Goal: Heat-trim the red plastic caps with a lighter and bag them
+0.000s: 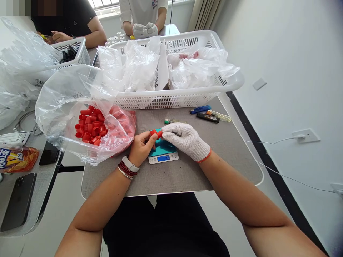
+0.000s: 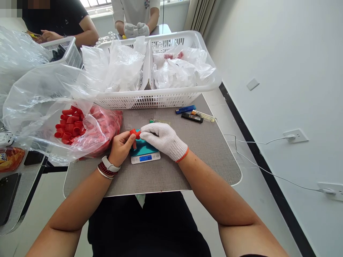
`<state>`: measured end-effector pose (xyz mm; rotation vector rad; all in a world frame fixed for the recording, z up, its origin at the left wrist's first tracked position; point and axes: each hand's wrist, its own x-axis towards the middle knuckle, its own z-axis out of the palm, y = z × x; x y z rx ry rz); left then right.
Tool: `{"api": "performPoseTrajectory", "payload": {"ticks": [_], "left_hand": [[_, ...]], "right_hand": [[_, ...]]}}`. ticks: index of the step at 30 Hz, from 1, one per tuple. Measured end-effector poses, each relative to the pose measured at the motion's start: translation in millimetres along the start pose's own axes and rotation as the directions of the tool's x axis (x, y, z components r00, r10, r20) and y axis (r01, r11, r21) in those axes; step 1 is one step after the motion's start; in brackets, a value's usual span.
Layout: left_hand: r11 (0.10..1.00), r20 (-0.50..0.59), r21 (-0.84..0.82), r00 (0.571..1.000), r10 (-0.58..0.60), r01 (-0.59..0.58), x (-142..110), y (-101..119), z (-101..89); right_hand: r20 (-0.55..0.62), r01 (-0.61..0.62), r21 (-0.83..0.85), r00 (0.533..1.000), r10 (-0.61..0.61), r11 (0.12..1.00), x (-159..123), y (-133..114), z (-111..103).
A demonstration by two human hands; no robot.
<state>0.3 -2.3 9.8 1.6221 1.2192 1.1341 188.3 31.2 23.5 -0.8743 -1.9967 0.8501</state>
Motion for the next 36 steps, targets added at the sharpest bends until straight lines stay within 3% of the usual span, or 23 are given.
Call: {"api": "performPoseTrajectory", "payload": {"ticks": [7, 20, 36], "left_hand": [[0.999, -0.041, -0.013, 0.999, 0.030, -0.030, 2.6, -1.2, 2.1], [0.999, -0.002, 0.037, 0.999, 0.039, -0.039, 0.5, -1.8, 0.7], [0.994, -0.030, 0.092, 0.998, 0.054, -0.051, -0.2, -1.9, 0.6]], "right_hand": [[-0.040, 0.017, -0.016, 0.999, -0.018, 1.000, 0.4, 3.5, 0.4], [-0.030, 0.036, 0.012, 0.999, -0.035, 0.999, 0.0, 10.7, 3.5], [-0.035, -0.055, 0.088, 0.998, 0.058, 0.995, 0.4, 6.1, 5.8]]}}
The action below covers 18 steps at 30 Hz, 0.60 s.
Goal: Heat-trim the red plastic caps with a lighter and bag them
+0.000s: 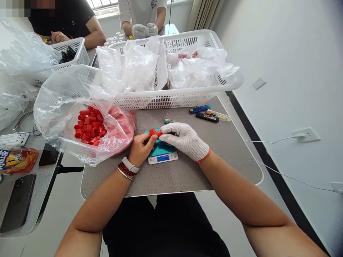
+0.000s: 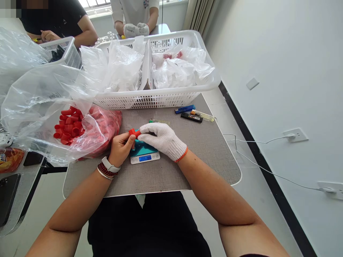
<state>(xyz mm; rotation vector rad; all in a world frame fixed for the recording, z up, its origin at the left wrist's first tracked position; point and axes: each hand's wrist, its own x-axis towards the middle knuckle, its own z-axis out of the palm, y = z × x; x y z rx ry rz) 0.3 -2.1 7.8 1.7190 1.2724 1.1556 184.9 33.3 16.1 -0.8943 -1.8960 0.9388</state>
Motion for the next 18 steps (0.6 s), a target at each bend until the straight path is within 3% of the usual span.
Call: {"api": "performPoseTrajectory", "payload": {"ticks": [11, 18], "left_hand": [[0.998, -0.045, -0.060, 0.999, -0.024, 0.021, 0.3, -4.3, 3.1], [0.998, -0.023, -0.055, 1.000, 0.000, -0.001, 1.2, 1.2, 1.0]], "right_hand": [[0.015, -0.016, -0.037, 1.000, 0.016, 0.999, -0.1, -2.9, -0.7], [-0.034, 0.017, -0.044, 0.999, -0.018, 0.999, 0.0, 1.9, -2.0]]}}
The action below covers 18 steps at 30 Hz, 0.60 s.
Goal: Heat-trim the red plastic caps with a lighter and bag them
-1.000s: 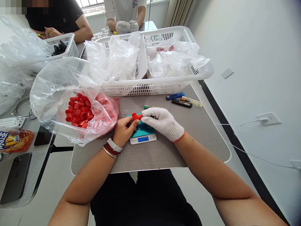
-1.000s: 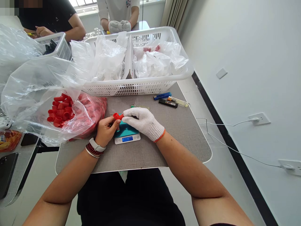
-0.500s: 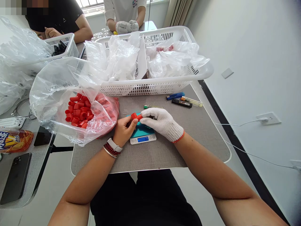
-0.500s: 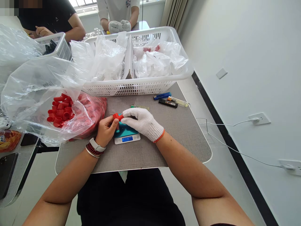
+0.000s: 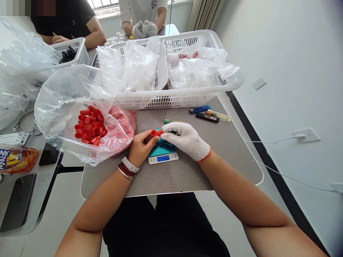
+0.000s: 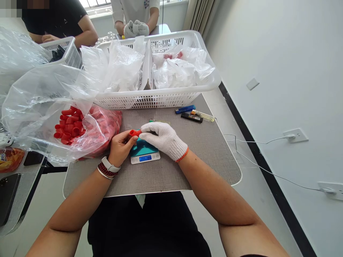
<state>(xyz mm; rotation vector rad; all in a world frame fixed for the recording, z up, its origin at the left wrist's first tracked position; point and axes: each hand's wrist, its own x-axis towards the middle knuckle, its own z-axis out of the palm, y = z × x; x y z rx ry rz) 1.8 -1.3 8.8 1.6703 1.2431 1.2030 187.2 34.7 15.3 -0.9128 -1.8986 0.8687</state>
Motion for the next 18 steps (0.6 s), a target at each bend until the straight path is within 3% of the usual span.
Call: {"api": "performPoseTrajectory", "payload": {"ticks": [5, 18], "left_hand": [[0.999, 0.008, 0.034, 1.000, -0.016, 0.016, -1.3, 1.6, -1.4], [1.000, 0.011, -0.010, 1.000, -0.015, 0.015, 0.7, -1.2, 0.0]], "right_hand": [[0.039, -0.018, 0.002, 0.999, 0.017, 1.000, -0.4, -2.6, 1.3], [-0.002, 0.031, -0.055, 1.000, -0.031, 0.998, 0.2, 1.5, 0.2]]}}
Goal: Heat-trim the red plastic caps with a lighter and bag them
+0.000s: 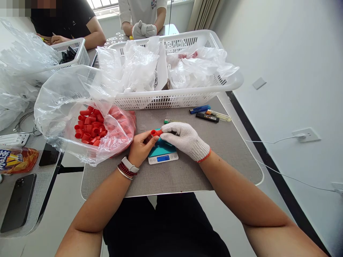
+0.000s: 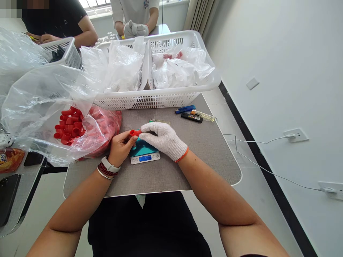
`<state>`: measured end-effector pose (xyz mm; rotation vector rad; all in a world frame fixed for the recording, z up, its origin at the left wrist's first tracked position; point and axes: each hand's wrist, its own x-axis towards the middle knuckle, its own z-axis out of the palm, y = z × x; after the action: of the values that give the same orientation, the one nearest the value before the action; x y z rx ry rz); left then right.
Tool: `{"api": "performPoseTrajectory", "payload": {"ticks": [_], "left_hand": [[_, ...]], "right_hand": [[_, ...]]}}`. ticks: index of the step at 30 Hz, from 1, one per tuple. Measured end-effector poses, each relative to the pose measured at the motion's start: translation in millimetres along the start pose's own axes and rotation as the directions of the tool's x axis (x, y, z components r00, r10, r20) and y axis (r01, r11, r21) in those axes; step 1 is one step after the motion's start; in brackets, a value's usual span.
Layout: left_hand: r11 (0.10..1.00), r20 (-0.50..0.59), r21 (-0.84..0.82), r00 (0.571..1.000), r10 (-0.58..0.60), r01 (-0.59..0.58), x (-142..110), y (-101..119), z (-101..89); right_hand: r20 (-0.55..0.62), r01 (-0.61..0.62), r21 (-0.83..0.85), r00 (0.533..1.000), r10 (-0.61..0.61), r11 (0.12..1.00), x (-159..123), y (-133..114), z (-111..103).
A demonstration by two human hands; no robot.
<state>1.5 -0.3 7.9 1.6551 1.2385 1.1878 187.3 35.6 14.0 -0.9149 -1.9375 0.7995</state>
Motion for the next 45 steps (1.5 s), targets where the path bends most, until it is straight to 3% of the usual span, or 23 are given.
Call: {"api": "performPoseTrajectory", "payload": {"ticks": [20, 31, 45], "left_hand": [[1.000, -0.002, 0.025, 1.000, -0.007, 0.007, -0.9, 1.3, -1.2], [0.999, -0.009, 0.027, 1.000, 0.017, -0.017, -0.2, -5.2, 1.1], [1.000, 0.001, 0.010, 1.000, -0.023, 0.023, -0.9, -2.3, -0.1]], "right_hand": [[0.030, -0.039, 0.014, 0.999, 0.038, 0.999, -0.1, -5.2, 0.1], [-0.019, -0.015, -0.012, 1.000, 0.015, 1.000, -1.1, 3.8, 2.7], [0.054, -0.006, 0.018, 0.999, 0.005, 1.000, -0.5, -3.3, -0.4]]}}
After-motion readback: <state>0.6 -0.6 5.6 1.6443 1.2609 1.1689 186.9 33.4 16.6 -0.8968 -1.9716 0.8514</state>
